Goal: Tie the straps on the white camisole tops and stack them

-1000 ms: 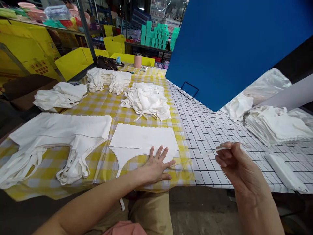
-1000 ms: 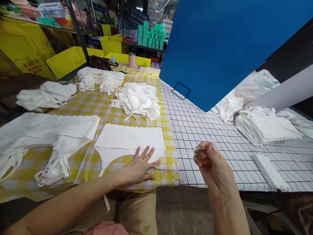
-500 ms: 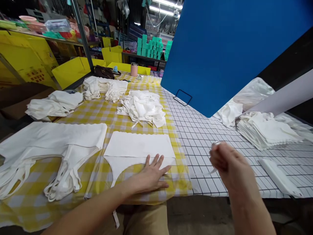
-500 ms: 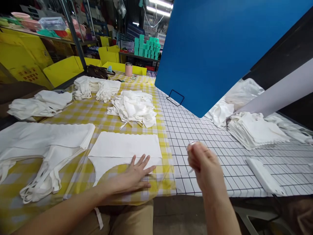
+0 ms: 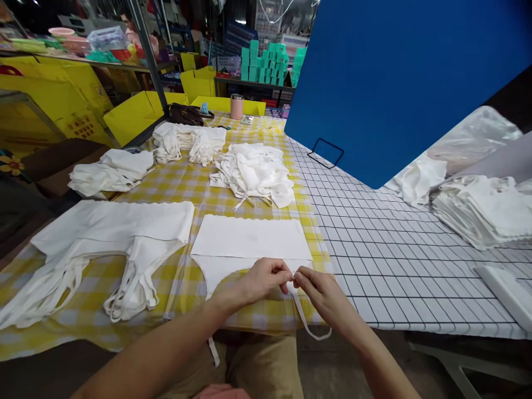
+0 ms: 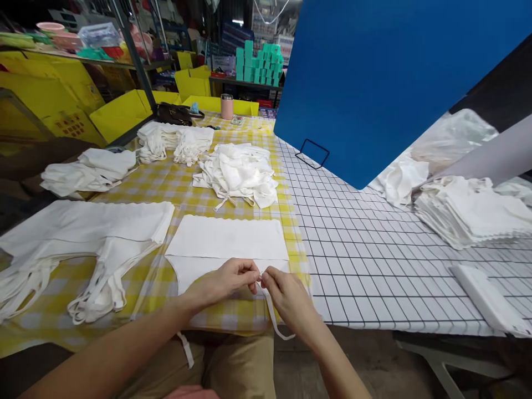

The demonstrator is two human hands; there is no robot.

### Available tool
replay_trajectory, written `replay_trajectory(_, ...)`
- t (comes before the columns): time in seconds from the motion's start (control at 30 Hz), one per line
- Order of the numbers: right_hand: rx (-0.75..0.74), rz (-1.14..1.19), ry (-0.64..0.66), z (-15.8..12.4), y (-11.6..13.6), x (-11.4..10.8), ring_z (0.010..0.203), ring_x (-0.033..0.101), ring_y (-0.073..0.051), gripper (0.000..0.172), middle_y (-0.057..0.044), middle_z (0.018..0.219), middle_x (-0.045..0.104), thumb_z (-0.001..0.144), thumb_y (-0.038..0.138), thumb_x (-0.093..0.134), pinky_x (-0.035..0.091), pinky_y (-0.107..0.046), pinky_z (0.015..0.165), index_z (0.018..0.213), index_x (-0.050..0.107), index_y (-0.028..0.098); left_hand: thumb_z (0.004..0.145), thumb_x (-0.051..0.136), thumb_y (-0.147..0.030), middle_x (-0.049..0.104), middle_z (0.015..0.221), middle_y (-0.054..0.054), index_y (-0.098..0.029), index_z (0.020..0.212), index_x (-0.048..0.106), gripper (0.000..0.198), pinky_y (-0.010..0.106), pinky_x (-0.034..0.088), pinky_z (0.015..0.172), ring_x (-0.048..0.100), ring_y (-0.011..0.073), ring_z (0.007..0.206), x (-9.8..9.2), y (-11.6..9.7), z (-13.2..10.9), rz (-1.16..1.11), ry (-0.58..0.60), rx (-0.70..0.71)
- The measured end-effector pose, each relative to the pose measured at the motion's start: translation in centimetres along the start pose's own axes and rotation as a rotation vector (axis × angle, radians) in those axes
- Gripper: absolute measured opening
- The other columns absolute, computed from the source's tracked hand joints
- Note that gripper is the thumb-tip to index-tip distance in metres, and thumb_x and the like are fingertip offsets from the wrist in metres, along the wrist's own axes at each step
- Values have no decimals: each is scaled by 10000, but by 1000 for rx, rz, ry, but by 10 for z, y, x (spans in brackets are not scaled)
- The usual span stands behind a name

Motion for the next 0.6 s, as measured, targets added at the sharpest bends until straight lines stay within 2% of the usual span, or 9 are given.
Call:
replay_trajectory(0.13,-48,-29,-35,0,-4,5,482,457,-136,157,41,555,478,867,331,380,332,-237,476,888,487,218,701,499,-276,531,511,-32,-142,634,542,156,237,375,612,525,104,540,2,17,9,-245,2,-41)
replay_trajectory(0.2,-91,-52,-81,0,-5,7,471,455,-128,155,47,583,479,863,302,403,342,-231,472,987,449,221,665,516,-260,490,476,-46,-143,581,509,144,233,370,578,508,92,485,3,22,12,-358,3,-69)
replay_trajectory(0.27,-168,-107,-145,-1,-3,9,529,497,-128,117,10,672,537,878,282,387,365,-230,505,935,470,222,639,527,-252,465,461,-54,-143,549,490,146,229,367,552,497,86,454,5,24,13,-436,15,-118)
replay_trajectory(0.37,-279,-239,-245,-1,-2,12,551,490,-128,208,-26,707,546,897,267,354,343,-233,497,778,517,215,648,516,-251,436,462,-61,-147,532,468,163,223,352,511,480,81,430,3,23,13,-449,47,-186)
replay_trajectory(0.43,-291,-273,-291,2,-5,12,540,471,-125,253,-26,683,527,898,253,353,330,-234,490,729,536,210,695,483,-243,441,474,-55,-150,561,494,164,227,349,501,484,92,447,-3,22,17,-284,34,-179)
replay_trajectory(0.47,-277,-253,-306,5,-8,12,551,475,-123,250,-28,693,530,894,249,365,337,-234,499,725,545,207,725,465,-232,470,502,-43,-149,588,521,169,234,363,521,503,103,487,-10,22,20,-129,-21,-139)
replay_trajectory(0.57,-180,-98,-309,20,-20,9,609,511,-129,185,-35,742,564,854,244,438,377,-241,548,723,559,197,782,480,-189,595,752,21,-145,753,611,141,283,419,701,558,159,755,-30,14,30,489,-263,101)
replay_trajectory(0.6,-142,-39,-299,26,-24,8,621,521,-135,165,-35,741,575,834,246,461,386,-248,559,714,562,195,787,506,-181,603,860,40,-146,821,623,127,304,417,761,546,178,851,-32,11,34,677,-296,192)
Point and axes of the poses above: each hand's wrist, its own z-axis towards the middle knuckle, its own x-axis out of the palm, y = z × x, the point moved 5 cm from there along z, towards the middle knuckle
